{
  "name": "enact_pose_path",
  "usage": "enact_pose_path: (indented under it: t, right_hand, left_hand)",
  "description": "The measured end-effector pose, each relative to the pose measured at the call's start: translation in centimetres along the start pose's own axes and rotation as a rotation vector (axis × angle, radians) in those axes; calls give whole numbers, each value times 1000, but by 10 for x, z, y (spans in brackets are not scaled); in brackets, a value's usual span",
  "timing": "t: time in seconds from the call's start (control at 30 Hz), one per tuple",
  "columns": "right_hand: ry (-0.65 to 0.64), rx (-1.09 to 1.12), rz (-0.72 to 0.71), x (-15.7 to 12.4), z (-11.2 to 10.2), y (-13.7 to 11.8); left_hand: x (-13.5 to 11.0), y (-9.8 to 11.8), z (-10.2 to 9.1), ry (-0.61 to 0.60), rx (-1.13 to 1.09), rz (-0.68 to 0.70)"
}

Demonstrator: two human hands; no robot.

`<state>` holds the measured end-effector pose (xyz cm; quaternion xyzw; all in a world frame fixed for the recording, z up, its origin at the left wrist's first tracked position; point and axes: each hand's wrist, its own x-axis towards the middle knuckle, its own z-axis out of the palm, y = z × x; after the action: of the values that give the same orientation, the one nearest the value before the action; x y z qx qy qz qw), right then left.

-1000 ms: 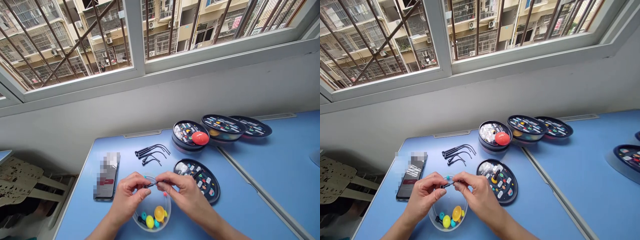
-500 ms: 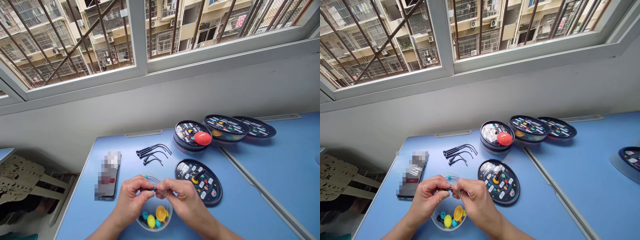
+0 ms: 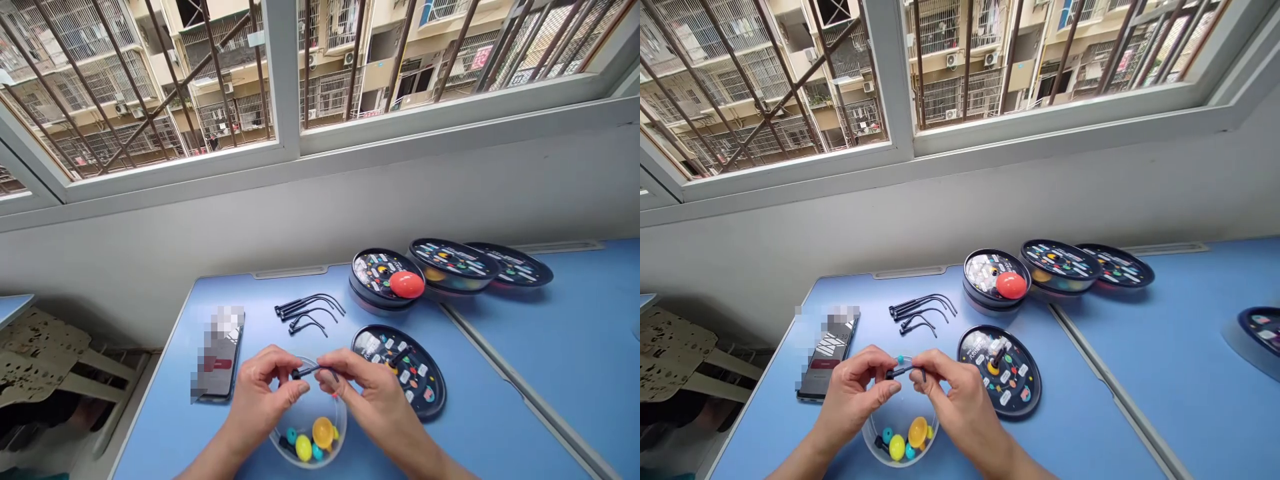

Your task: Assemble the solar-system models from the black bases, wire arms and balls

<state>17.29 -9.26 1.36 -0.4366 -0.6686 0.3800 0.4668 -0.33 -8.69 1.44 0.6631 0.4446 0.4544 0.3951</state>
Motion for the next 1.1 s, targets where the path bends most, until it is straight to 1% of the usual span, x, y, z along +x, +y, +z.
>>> enact_pose_path:
  t: [0.17, 0.27, 0.37, 0.43, 0.5, 0.57, 0.63, 0.77, 0.93, 1.03, 1.1]
  right_hand:
    - [79, -10, -15, -1, 2, 6]
    - [71, -23, -16, -2, 2, 7]
    - [78, -33, -24, 0, -2, 4]
    - [150, -21, -13, 2, -7, 3]
    - [237, -8, 12, 5, -13, 3]
    - [277, -8, 34, 8, -18, 3]
    - [281, -20, 40, 9, -20, 5]
    - [267, -49, 24, 8, -20, 5]
    - [262, -44, 5, 6, -21, 1]
    - [271, -38, 0, 5, -22, -1]
    - [274, -31, -3, 5, -23, -2]
  left_hand:
    - [0, 0, 1, -28, -72, -28]
    - [-1, 1, 0, -27, -37, -45]
    - [3, 3, -6, -1, -23, -70]
    - [9, 4, -12, 61, -53, -136]
    - [17, 5, -16, 127, -90, -246]
    - [25, 6, -17, 149, -92, -344]
    - [32, 5, -14, 120, -60, -395]
    - [46, -1, -6, -3, 69, -446]
    - [65, -8, -5, -134, 326, -350]
    - [73, -16, -5, -200, 371, -335]
    - [76, -21, -4, -221, 395, -323]
